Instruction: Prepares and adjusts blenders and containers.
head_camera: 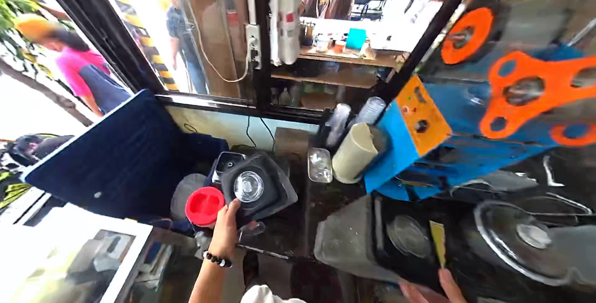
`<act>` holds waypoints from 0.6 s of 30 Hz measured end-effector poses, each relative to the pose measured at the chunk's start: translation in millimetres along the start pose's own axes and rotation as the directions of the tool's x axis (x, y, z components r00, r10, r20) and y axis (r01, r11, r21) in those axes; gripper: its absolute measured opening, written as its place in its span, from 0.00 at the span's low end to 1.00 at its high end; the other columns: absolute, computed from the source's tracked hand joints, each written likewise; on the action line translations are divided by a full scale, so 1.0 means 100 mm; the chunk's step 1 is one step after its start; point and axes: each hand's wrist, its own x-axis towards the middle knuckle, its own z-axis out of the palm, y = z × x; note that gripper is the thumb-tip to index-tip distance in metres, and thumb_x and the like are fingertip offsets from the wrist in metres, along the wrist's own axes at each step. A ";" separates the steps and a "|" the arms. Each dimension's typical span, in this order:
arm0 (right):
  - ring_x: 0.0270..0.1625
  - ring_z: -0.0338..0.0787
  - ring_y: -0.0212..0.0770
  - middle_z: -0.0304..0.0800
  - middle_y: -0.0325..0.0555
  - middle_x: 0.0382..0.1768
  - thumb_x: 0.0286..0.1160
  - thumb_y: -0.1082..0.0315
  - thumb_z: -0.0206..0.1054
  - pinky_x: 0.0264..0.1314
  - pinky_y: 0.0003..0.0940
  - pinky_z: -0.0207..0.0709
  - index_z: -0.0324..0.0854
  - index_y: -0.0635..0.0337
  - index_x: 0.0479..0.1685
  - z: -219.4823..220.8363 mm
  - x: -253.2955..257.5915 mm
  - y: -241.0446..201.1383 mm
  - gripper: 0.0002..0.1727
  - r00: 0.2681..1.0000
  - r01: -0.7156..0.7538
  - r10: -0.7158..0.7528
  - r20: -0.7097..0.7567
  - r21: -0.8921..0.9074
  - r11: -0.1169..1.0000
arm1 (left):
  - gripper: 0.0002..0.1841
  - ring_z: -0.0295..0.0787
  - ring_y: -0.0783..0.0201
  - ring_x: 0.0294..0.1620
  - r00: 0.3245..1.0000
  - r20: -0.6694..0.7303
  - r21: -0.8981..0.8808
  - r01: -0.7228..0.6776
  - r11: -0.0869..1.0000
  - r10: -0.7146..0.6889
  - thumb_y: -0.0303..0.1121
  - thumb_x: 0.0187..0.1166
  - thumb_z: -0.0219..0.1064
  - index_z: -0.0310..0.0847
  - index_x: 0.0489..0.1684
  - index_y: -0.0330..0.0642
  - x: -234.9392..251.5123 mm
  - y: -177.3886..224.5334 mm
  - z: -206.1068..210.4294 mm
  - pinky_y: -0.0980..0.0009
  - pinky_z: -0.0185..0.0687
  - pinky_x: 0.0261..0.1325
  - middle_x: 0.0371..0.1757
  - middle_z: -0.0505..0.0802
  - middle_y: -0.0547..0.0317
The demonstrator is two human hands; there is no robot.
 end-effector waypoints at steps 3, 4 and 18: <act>0.32 0.91 0.30 0.95 0.34 0.36 0.89 0.46 0.51 0.38 0.29 0.88 0.77 0.54 0.62 1.13 0.62 0.46 0.23 0.996 0.076 -0.073 0.048 -0.082 0.994 | 0.22 0.89 0.65 0.28 0.991 -0.130 -0.025 -0.015 1.000 0.012 0.42 0.94 0.43 0.80 0.53 0.34 0.81 0.05 -0.47 0.66 0.88 0.32 0.32 0.91 0.55; 0.31 0.90 0.30 0.94 0.36 0.36 0.88 0.46 0.51 0.37 0.29 0.88 0.77 0.58 0.62 1.47 0.85 0.62 0.24 0.993 0.103 -0.097 0.060 -0.107 0.989 | 0.22 0.88 0.64 0.28 0.987 -0.160 -0.020 -0.011 1.000 0.008 0.43 0.94 0.44 0.78 0.56 0.34 1.10 0.07 -0.57 0.65 0.87 0.33 0.32 0.90 0.54; 0.17 0.75 0.24 0.83 0.30 0.20 0.87 0.62 0.52 0.23 0.23 0.74 0.80 0.62 0.50 2.67 2.52 2.11 0.14 0.933 0.300 -0.262 0.245 -0.132 0.945 | 0.27 0.91 0.48 0.50 0.907 -0.365 -0.268 0.113 0.957 -0.209 0.46 0.95 0.49 0.64 0.80 0.31 2.54 -0.16 -0.56 0.52 0.89 0.51 0.59 0.87 0.32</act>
